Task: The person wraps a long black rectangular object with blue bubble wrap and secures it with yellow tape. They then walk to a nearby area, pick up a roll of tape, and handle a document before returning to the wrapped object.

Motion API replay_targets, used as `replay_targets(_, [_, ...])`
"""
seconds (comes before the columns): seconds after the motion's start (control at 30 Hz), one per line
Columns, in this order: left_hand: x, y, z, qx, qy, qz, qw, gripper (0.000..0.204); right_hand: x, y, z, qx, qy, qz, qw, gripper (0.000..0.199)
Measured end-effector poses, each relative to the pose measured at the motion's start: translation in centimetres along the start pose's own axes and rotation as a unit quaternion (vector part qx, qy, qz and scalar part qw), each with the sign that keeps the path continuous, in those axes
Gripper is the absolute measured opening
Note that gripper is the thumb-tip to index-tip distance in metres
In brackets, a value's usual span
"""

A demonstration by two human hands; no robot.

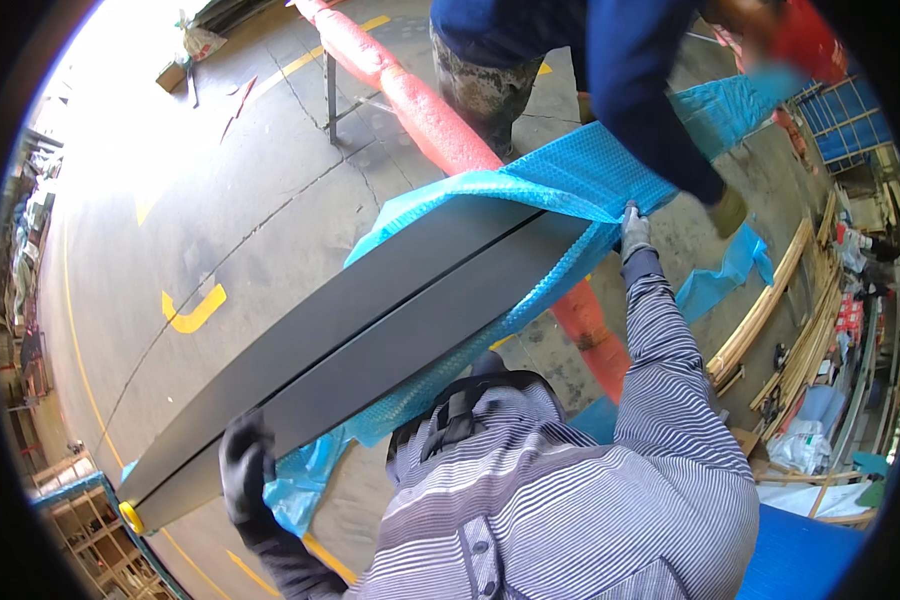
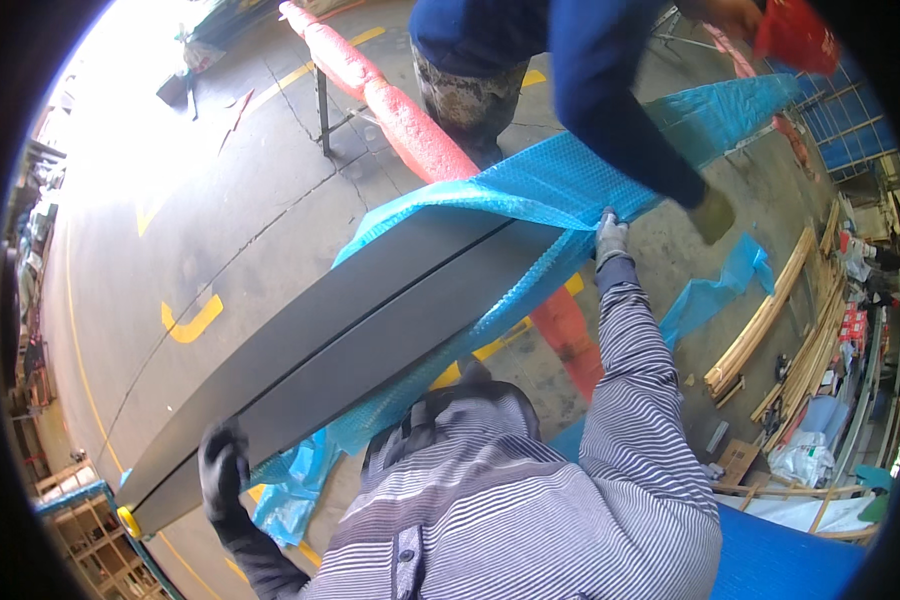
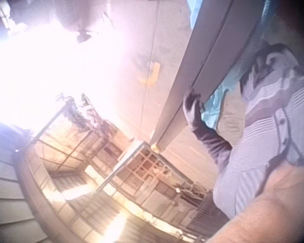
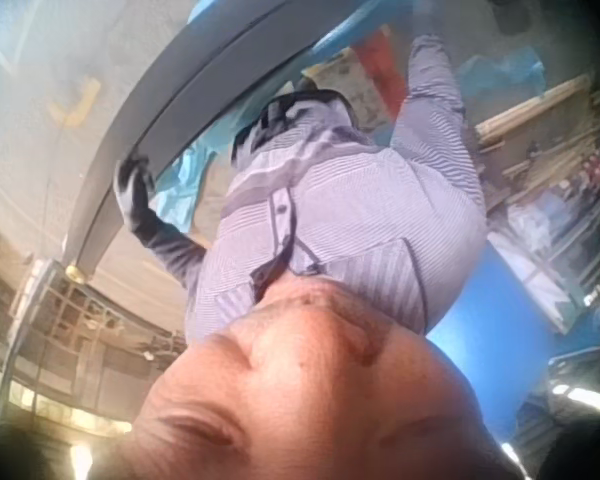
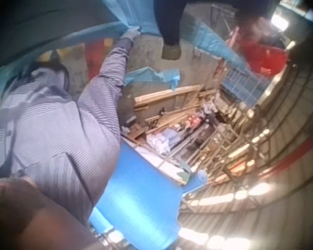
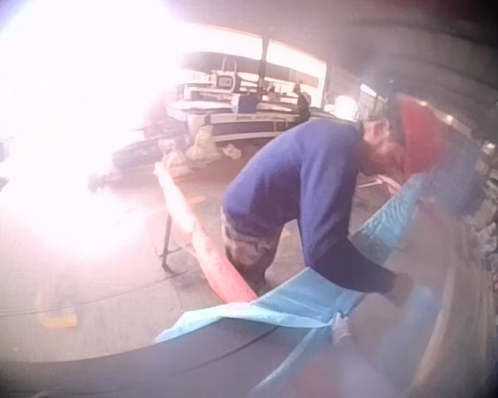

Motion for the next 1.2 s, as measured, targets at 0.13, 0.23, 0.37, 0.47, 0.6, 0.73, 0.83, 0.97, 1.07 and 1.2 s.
replay_targets(0.13, [-15.3, -20.0, 7.8, -0.158, -0.05, -0.227, 0.96, 0.092, 0.3, 5.7, -1.0, 0.039, -0.185, -0.028, 0.981, 0.062])
replay_targets(0.23, [-25.7, -35.4, 6.3, -0.147, -0.224, -0.328, 0.906, 0.122, 0.4, 16.3, -1.7, 0.102, -0.251, -0.054, 0.961, 0.058])
replay_targets(0.37, [-35.0, -43.7, -1.7, -0.082, -0.32, -0.514, 0.792, 0.127, -1.8, 33.4, -1.0, 0.022, -0.247, -0.11, 0.962, 0.06])
replay_targets(0.47, [-34.4, -44.2, -4.1, -0.1, -0.362, -0.553, 0.744, 0.072, -4.0, 42.9, -1.8, -0.029, -0.291, -0.105, 0.951, 0.071])
replay_targets(0.6, [-28.8, -40.0, -0.2, -0.29, -0.37, -0.489, 0.735, 0.033, -3.9, 49.5, -2.7, -0.02, -0.264, -0.087, 0.96, 0.062])
replay_targets(0.73, [-23.4, -31.4, 6.3, -0.371, -0.378, -0.427, 0.733, 0.043, -5.0, 51.3, -2.0, -0.11, -0.512, -0.14, 0.841, 0.061])
replay_targets(0.83, [-22.4, -23.4, 7.2, -0.366, -0.411, -0.46, 0.697, 0.051, -6.0, 51.1, -0.4, -0.127, -0.444, -0.189, 0.867, 0.036])
replay_targets(0.97, [-21.9, -19.6, 5.4, -0.325, -0.487, -0.433, 0.686, 0.063, -7.1, 50.7, 1.7, -0.129, -0.375, -0.274, 0.876, 0.038])
replay_targets(1.07, [-20.3, -19.4, 3.3, -0.317, -0.541, -0.4, 0.668, 0.066, -7.5, 51.3, 2.4, -0.137, -0.326, -0.289, 0.89, 0.044])
replay_targets(1.2, [-18.6, -18.7, 1.6, -0.366, -0.575, -0.305, 0.665, 0.057, -7.6, 53.5, 0.9, -0.046, -0.468, -0.302, 0.83, 0.054])
Point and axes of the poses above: each hand's wrist, its own y-axis away from the middle knuckle, its own x-axis out of the back of the hand, z = x × y, the point moved 5 cm from there along -y, towards the middle knuckle, and after that the axes turned 14 degrees about y, right-handed, at the moved point
